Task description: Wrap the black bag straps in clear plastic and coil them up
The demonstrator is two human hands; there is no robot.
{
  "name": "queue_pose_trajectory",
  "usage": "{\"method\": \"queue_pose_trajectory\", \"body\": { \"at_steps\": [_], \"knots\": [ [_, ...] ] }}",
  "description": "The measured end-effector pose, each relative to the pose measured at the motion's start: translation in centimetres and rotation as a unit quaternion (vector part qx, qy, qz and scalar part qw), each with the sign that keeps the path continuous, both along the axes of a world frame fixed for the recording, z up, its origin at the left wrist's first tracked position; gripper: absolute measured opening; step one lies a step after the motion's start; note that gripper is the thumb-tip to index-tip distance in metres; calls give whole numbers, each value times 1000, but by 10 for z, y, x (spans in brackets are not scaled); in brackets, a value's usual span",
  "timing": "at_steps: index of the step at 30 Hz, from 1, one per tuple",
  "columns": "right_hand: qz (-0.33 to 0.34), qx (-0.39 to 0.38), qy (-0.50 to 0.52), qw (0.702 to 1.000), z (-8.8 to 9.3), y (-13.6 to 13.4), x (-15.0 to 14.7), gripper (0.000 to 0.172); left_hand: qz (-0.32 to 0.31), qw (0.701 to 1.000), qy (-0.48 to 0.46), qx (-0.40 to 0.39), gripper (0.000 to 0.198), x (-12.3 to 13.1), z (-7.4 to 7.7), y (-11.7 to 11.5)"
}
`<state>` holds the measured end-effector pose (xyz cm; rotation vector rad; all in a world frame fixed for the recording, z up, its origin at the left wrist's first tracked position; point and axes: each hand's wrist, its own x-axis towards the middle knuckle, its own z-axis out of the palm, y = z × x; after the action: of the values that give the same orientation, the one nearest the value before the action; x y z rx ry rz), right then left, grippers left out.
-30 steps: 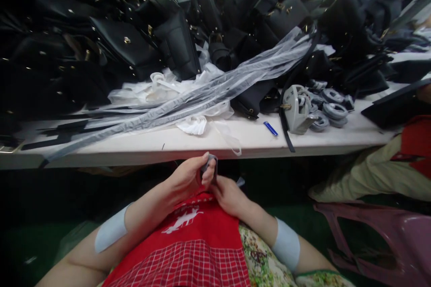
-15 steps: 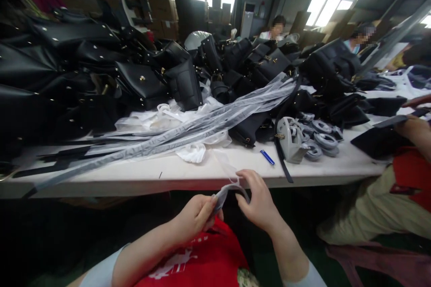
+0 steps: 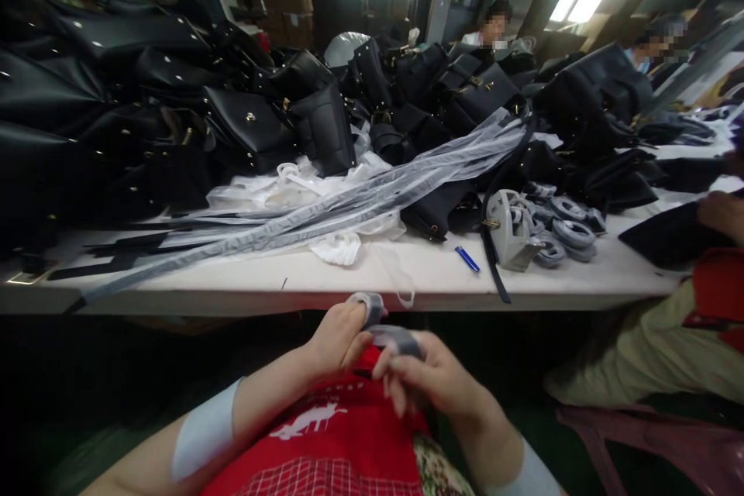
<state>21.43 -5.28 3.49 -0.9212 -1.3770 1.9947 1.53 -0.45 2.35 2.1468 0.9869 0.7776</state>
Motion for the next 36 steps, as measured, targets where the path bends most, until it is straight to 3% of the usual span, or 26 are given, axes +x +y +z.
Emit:
{"method": "queue_pose_trajectory", "body": {
  "at_steps": [2, 4, 6, 7, 8, 10, 12, 15, 17, 18, 20, 22, 23, 25, 27, 29, 31, 33, 34, 36],
  "knots": [
    [-97, 86, -100, 987, 6, 14, 18, 42, -36, 996, 15, -79, 59, 0, 3, -7],
    [-176, 220, -239, 929, 9, 25, 27, 31, -57, 972, -32, -224, 69, 1, 10, -12],
    [-174, 339, -321, 867, 9, 28, 26, 43, -76, 915, -107, -382, 74, 3, 16, -14],
    [-144, 372, -328, 856, 7, 27, 22, 51, -81, 878, -144, -449, 75, 4, 19, -14],
    [-105, 380, -322, 861, 4, 25, 16, 52, -80, 842, -179, -503, 74, 6, 20, -14],
    [-47, 341, -295, 891, -6, 18, 1, 37, -53, 772, -252, -581, 69, 9, 21, -11],
    [-41, 275, -276, 920, -18, 11, -13, 21, -14, 713, -324, -622, 64, 11, 20, -5],
    [3, 198, -231, 953, -30, 3, -29, 27, 37, 659, -402, -634, 60, 11, 15, 9],
    [59, 161, -177, 969, -28, -1, -35, 30, 70, 671, -429, -601, 57, 10, 9, 17],
    [81, 141, -146, 976, -25, -3, -36, 30, 92, 701, -431, -561, 55, 8, 5, 20],
    [99, 91, -78, 988, -15, -6, -35, 31, 134, 809, -385, -423, 54, 5, -6, 21],
    [78, 37, -20, 996, -7, -6, -26, 33, 145, 928, -252, -234, 57, 1, -17, 15],
    [47, 18, 3, 999, -4, -5, -20, 34, 129, 966, -167, -147, 60, 0, -21, 11],
    [-35, 2, 28, 999, -3, 1, -4, 38, 58, 997, -24, -46, 61, -2, -25, 2],
    [-89, 19, 0, 996, -6, 10, 12, 42, -6, 997, 29, -65, 60, -3, -22, -5],
    [-114, 89, -100, 984, -9, 19, 25, 40, -37, 981, -5, -189, 67, -2, -12, -8],
    [-141, 213, -233, 938, -10, 27, 31, 33, -59, 929, -76, -356, 74, -2, -2, -8],
    [-148, 326, -320, 877, -10, 30, 30, 35, -85, 856, -138, -491, 76, -3, 6, -5],
    [-135, 360, -338, 859, -11, 30, 28, 38, -91, 826, -159, -533, 76, -4, 9, -4],
    [-88, 373, -343, 857, -14, 27, 21, 39, -80, 785, -196, -583, 74, -5, 12, 0]
  ]
}}
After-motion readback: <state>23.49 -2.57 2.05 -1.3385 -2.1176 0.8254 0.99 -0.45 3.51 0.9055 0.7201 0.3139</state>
